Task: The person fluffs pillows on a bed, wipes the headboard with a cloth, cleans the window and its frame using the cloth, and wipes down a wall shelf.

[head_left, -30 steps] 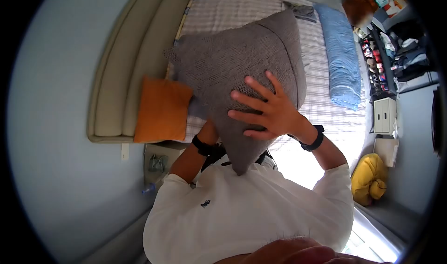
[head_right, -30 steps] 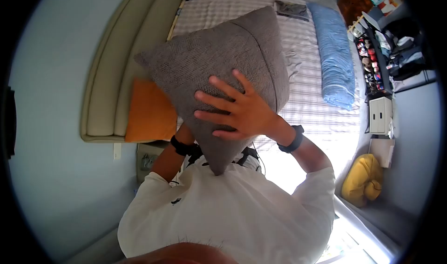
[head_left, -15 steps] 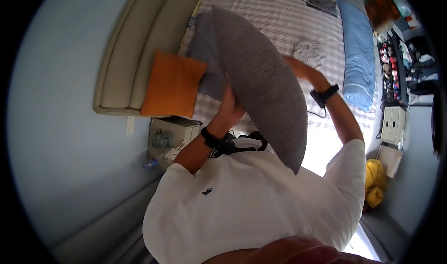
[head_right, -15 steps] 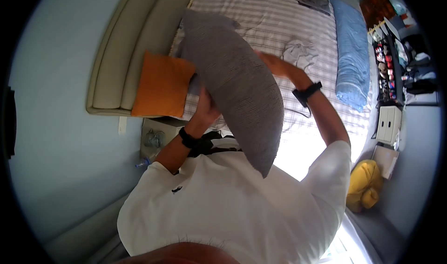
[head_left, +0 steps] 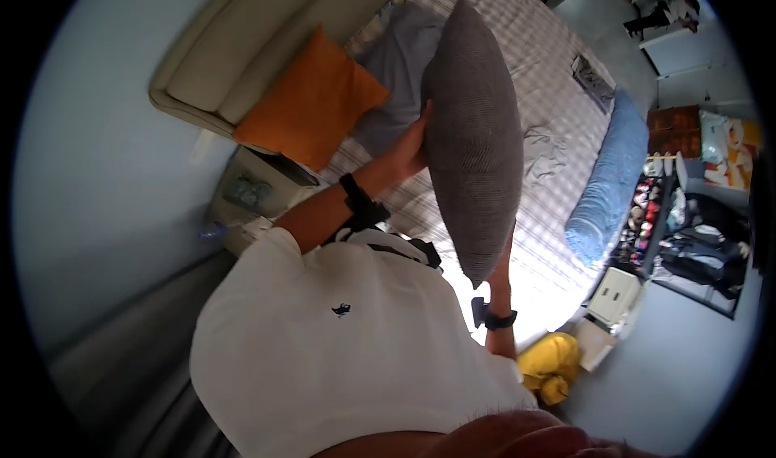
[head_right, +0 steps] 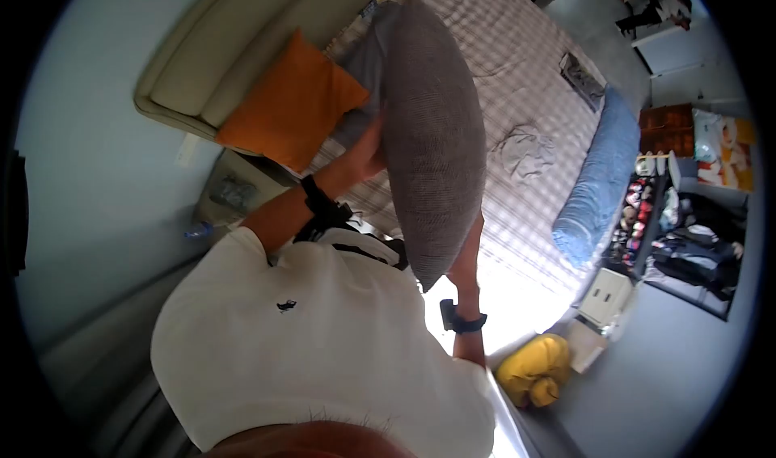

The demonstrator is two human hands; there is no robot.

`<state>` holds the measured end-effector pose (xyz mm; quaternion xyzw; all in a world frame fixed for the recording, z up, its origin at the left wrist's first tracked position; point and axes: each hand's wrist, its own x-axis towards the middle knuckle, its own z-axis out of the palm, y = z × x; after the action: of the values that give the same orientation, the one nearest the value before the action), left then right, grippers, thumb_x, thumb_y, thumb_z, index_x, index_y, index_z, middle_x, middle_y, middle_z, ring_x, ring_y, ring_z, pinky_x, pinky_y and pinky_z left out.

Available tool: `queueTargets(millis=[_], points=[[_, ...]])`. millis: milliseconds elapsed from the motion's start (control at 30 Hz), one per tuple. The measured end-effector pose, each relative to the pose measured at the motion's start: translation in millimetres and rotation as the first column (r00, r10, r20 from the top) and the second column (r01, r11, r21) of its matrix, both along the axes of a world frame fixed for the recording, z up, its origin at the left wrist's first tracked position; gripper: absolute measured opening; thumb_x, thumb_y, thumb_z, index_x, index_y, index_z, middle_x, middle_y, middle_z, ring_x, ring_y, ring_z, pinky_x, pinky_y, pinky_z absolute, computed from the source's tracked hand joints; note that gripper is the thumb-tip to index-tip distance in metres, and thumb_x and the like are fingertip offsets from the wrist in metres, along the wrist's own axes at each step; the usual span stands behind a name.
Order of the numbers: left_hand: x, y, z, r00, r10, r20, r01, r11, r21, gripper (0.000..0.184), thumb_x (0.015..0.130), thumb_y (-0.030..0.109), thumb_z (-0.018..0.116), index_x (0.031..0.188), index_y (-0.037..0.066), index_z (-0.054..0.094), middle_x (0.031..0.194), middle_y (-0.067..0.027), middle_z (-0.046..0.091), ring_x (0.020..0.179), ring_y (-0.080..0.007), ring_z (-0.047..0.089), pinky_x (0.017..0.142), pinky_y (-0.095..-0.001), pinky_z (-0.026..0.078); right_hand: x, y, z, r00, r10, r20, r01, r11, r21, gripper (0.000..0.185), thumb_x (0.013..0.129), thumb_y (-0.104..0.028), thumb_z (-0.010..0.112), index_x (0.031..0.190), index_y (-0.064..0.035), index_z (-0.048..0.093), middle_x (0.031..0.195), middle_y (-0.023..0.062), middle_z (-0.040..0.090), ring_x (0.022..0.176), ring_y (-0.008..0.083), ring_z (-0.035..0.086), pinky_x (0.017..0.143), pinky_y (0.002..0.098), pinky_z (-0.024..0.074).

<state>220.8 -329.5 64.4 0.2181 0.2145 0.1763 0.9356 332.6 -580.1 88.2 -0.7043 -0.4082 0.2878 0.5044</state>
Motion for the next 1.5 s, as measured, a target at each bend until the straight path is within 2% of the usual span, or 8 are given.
queueTargets(millis=[133,300,433,633,1000,1200,1367,1500], points=[[-16,31,-18,0.991,-0.084,-0.101,0.091,0.994,0.068,0.092,0.091,0.069,0.043,0.147,-0.002,0.026,0.150,-0.0161,0.033,0.139,-0.0278,0.032,0.114,-0.0397,0.028,-30,37,41,0.906,0.234,0.353,-0.195,0.970,-0.143,0.129,0.058,-0.025,0.093,0.153,-0.0119,0.008,0.156,0.0194,0.017,0.140,0.0345,0.030,0.111,0.0470,0.0320],[-43,67,-44,0.974,-0.090,-0.209,0.117,0.986,0.123,0.087,0.093,0.063,0.047,0.143,-0.007,0.032,0.143,-0.0177,0.043,0.132,-0.0271,0.042,0.112,-0.0379,0.033,-43,79,52,0.927,0.263,-0.268,-0.343,0.885,-0.315,0.150,0.044,-0.012,0.098,0.154,-0.0122,-0.004,0.159,0.0184,0.007,0.142,0.0377,0.026,0.110,0.0532,0.0339],[-84,85,-52,0.978,-0.060,-0.201,0.075,0.995,0.065,0.078,0.093,0.058,0.051,0.141,-0.002,0.037,0.139,-0.0138,0.048,0.129,-0.0227,0.046,0.109,-0.0358,0.038,-44,107,37,0.753,0.197,-0.627,-0.412,0.885,-0.217,0.088,0.085,-0.050,0.069,0.146,-0.0072,0.022,0.152,0.0169,0.025,0.137,0.0352,0.035,0.101,0.0439,0.0405],[-112,103,-81,0.993,-0.110,0.053,0.110,0.994,-0.009,0.071,0.092,0.053,0.058,0.140,0.003,0.042,0.136,-0.0096,0.051,0.125,-0.0190,0.049,0.105,-0.0332,0.041,-129,193,24,0.668,0.402,0.626,0.145,0.755,-0.639,0.045,0.093,-0.043,0.059,0.092,0.0020,0.055,0.068,0.0257,0.062,0.065,0.0400,0.065,0.057,0.0449,0.0497],[-147,175,-114,0.966,-0.170,-0.196,0.238,0.885,0.400,0.059,0.089,0.043,0.068,0.130,0.005,0.050,0.112,-0.0036,0.059,0.105,-0.0140,0.055,0.090,-0.0287,0.044,-124,227,8,0.738,0.279,0.615,-0.168,0.958,-0.233,0.031,0.095,-0.023,0.059,0.079,0.0038,0.060,0.073,0.0225,0.061,0.064,0.0391,0.061,0.056,0.0430,0.0468],[-164,216,-75,0.959,-0.111,-0.260,0.282,0.443,0.851,0.067,0.077,0.023,0.081,0.128,0.010,0.041,0.096,-0.0036,0.055,0.095,-0.0185,0.054,0.084,-0.0297,0.043,-138,236,11,0.788,0.341,0.512,-0.272,0.940,-0.208,0.024,0.095,-0.019,0.059,0.089,0.0043,0.062,0.084,0.0229,0.060,0.072,0.0381,0.060,0.061,0.0432,0.0464],[-145,215,14,0.984,0.044,0.172,-0.062,-0.822,0.566,0.068,0.072,0.008,0.074,0.134,0.014,0.046,0.131,-0.0125,0.050,0.132,-0.0295,0.038,0.115,-0.0454,0.025,-130,249,15,0.653,0.468,0.596,-0.375,0.883,-0.283,0.025,0.090,-0.018,0.066,0.084,0.0053,0.061,0.076,0.0186,0.057,0.069,0.0354,0.058,0.060,0.0414,0.0472],[-109,188,-33,0.974,-0.195,0.111,-0.218,-0.712,0.667,0.050,0.075,0.006,0.068,0.123,0.013,0.056,0.132,-0.0080,0.051,0.126,-0.0268,0.046,0.118,-0.0456,0.020,-118,265,19,0.530,0.524,0.667,-0.425,0.845,-0.326,0.022,0.089,-0.019,0.067,0.088,0.0029,0.064,0.083,0.0180,0.061,0.073,0.0364,0.060,0.064,0.0409,0.0492]])
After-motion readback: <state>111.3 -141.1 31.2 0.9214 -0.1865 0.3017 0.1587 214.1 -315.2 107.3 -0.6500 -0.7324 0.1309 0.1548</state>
